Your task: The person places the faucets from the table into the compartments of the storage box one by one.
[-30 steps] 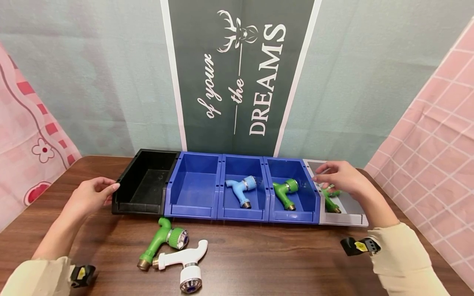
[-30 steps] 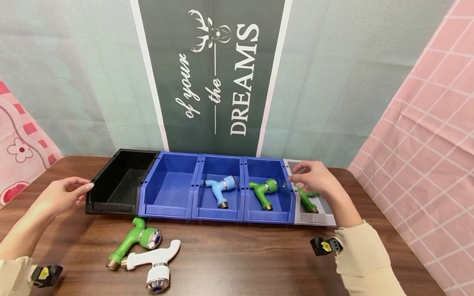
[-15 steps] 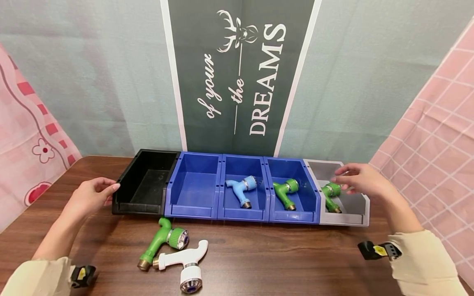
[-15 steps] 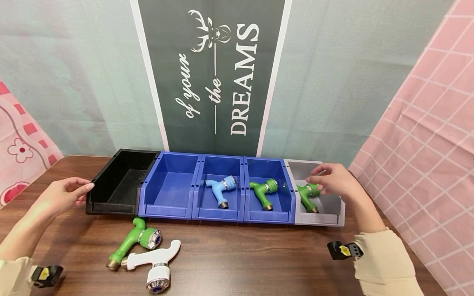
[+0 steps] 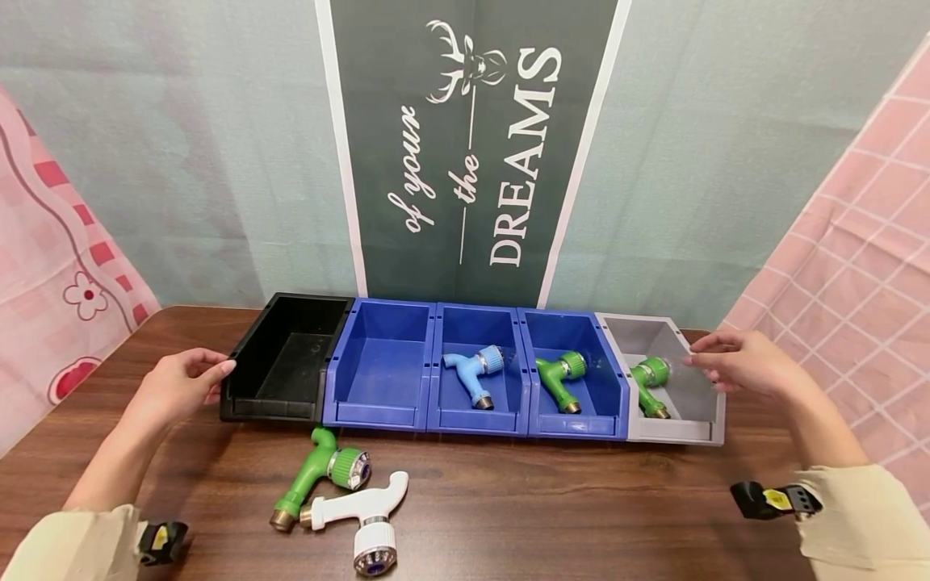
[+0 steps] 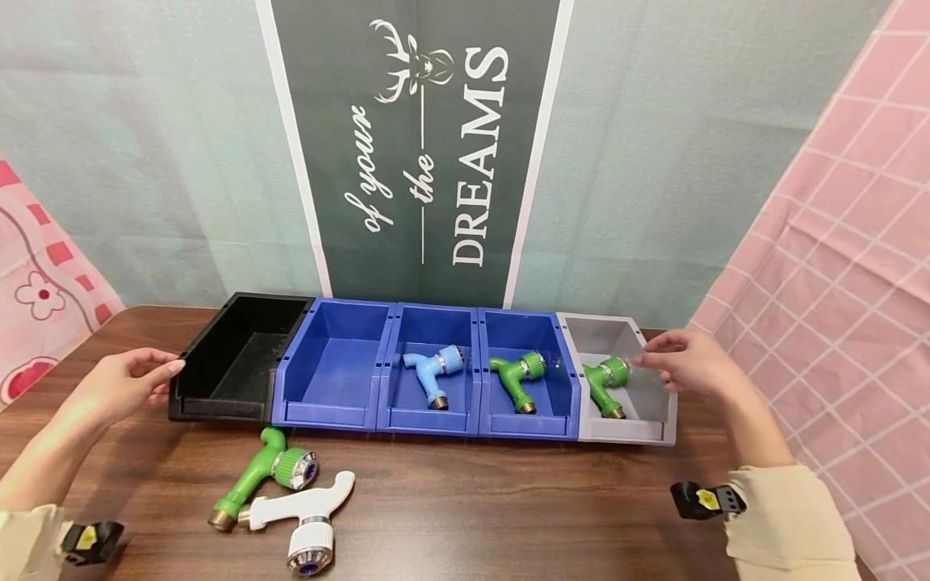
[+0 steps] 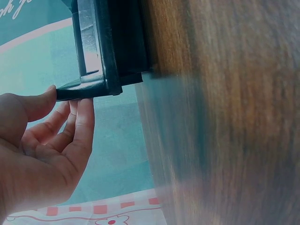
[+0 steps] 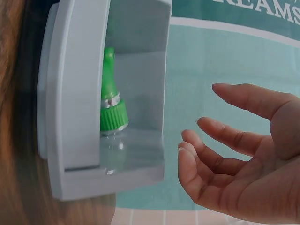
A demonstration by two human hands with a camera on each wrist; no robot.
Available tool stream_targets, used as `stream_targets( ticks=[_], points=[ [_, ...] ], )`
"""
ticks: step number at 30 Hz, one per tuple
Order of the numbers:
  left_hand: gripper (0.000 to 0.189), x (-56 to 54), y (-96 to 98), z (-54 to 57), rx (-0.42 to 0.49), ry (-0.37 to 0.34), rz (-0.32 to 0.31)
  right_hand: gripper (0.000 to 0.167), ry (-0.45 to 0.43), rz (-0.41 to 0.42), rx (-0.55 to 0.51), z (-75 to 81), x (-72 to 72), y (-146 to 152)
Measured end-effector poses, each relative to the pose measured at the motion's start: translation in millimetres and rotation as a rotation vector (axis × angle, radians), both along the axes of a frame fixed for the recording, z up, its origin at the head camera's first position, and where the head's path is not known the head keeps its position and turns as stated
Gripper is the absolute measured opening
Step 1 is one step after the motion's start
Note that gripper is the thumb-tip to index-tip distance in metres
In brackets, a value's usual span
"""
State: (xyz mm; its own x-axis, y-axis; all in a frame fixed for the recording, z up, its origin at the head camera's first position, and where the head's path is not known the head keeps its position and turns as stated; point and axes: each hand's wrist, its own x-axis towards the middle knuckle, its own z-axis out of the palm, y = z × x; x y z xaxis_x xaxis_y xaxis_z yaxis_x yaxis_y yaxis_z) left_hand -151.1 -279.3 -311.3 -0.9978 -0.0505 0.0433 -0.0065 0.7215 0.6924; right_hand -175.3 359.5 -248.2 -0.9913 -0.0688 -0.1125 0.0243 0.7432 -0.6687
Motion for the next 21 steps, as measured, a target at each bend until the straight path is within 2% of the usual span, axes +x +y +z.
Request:
stream_targets(
  ticks=[5,12,21],
  points=[
    [0.039,-0.3,-0.4,-0.2,-0.003,0.008,-0.002,0.043,-0.022,-0.004,-0.082,-4.7,1.2,14.0],
    [0.039,0.1,-0.9,-1.0,-0.003,0.009,0.001,0.046,-0.023,-0.021,-0.059,-12.3,6.0,24.2],
    [0.043,1.2,-0.4,0.4,-0.006,-0.003,0.004,0.053,-0.063,-0.051,-0.113,-26.9,10.4,30.7]
  ],
)
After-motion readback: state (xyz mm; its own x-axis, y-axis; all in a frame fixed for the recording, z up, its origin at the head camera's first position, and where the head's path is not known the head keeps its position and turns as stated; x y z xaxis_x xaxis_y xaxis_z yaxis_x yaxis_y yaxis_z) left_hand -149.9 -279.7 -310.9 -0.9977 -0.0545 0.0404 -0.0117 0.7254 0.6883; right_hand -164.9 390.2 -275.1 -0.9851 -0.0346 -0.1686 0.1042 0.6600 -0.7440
